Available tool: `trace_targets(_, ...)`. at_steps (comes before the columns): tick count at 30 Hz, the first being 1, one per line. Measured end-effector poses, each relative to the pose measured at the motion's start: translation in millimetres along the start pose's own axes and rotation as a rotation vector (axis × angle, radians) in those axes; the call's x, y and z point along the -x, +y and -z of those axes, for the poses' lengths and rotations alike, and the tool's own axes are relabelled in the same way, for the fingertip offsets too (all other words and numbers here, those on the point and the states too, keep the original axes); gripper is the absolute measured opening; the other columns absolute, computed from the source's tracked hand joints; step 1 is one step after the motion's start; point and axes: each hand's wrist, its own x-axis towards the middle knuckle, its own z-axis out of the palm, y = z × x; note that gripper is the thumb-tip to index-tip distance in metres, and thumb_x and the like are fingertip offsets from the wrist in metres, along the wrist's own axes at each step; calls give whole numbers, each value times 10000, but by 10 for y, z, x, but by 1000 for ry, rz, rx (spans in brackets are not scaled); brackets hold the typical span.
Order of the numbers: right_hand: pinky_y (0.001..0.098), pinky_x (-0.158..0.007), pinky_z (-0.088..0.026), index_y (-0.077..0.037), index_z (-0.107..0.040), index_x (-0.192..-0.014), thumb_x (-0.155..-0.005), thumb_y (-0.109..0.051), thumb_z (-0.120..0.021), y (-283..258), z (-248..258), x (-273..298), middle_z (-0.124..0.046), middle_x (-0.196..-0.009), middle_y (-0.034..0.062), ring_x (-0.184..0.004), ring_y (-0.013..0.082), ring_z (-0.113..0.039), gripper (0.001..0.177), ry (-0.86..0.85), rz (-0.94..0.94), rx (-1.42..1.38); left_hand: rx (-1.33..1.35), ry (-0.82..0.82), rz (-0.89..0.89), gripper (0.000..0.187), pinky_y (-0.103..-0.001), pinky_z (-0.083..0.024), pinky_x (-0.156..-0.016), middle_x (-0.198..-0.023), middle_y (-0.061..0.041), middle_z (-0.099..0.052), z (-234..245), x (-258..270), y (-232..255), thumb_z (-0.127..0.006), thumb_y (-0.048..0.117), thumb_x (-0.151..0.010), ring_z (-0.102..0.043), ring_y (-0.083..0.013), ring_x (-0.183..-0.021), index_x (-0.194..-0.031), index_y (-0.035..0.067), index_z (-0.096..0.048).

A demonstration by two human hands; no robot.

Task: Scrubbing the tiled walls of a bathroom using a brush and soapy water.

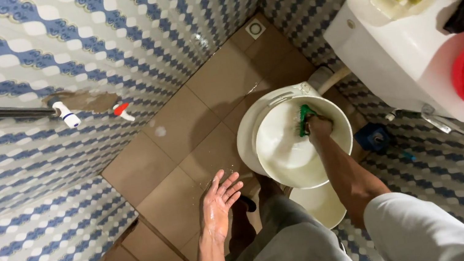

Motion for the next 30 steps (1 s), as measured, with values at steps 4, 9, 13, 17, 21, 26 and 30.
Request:
trace_targets(4, 372, -627, -518, 13, -740, -954, -887, -90, -684, 138, -210, -68, -716, -853, 127, -689, 222, -650, 135, -9, -200, -178, 4, 58, 19, 689, -390, -465, -1026, -1312, -125, -710, 154, 59, -103, -548, 457, -955, -683, -234, -1119, -1536, 101, -444)
trace_targets(9, 357, -576, -509, 3, -722, -994, -930, -66, -634, 176, -492, -72, -705, -895, 108, -690, 203, -641, 128, -12, -410, -364, 27, 122, 23, 700, -387, -482, -1007, -1321, -139, -704, 302, 131, -191, -546, 454, -961, -688, -237, -1106, -1544, 86, -425)
trace_targets(13, 365, -523, -491, 3, -701, -970, -933, -52, -651, 121, -671, 28, -688, -862, 108, -643, 203, -623, 83, -70, -576, -414, 42, 142, 32, 695, -381, -491, -1000, -1331, -143, -702, 296, 169, -201, -539, 452, -966, -692, -228, -1102, -1544, 88, -409)
trace_targets(17, 389, -497, -454, 0, -710, -975, -909, -22, -662, 473, -986, 49, -677, -854, 117, -643, 215, -614, 85, -257, -662, -419, 50, 135, 15, 694, -381, -495, -977, -1318, -150, -706, 290, 182, -224, -551, 439, -962, -693, -234, -1081, -1545, 86, -421)
trace_targets(21, 388, -610, -619, -6, -663, -1064, -869, 77, -642, 750, -1275, 100, -710, -952, 133, -758, 249, -716, 212, -142, -792, -537, -30, 169, 33, 693, -370, -502, -973, -1308, -147, -718, 219, 255, -120, -550, 454, -956, -699, -227, -1071, -1540, 99, -428)
trace_targets(26, 436, -759, -649, -43, -646, -1104, -1005, -153, -512, 924, -1225, 207, -724, -1005, 124, -862, 268, -732, 200, -549, -1053, -839, -54, 145, 30, 714, -380, -496, -974, -1289, -148, -723, 212, 273, -122, -579, 475, -935, -697, -231, -1075, -1523, 92, -447)
trace_targets(30, 465, -786, -628, -45, -641, -1170, -1065, -233, -493, 107, -741, 614, -721, -1046, 113, -877, 255, -720, 261, -609, -964, -744, -92, 97, 51, 714, -367, -487, -982, -1291, -130, -724, 98, 229, -35, -576, 487, -928, -695, -221, -1089, -1520, 109, -452)
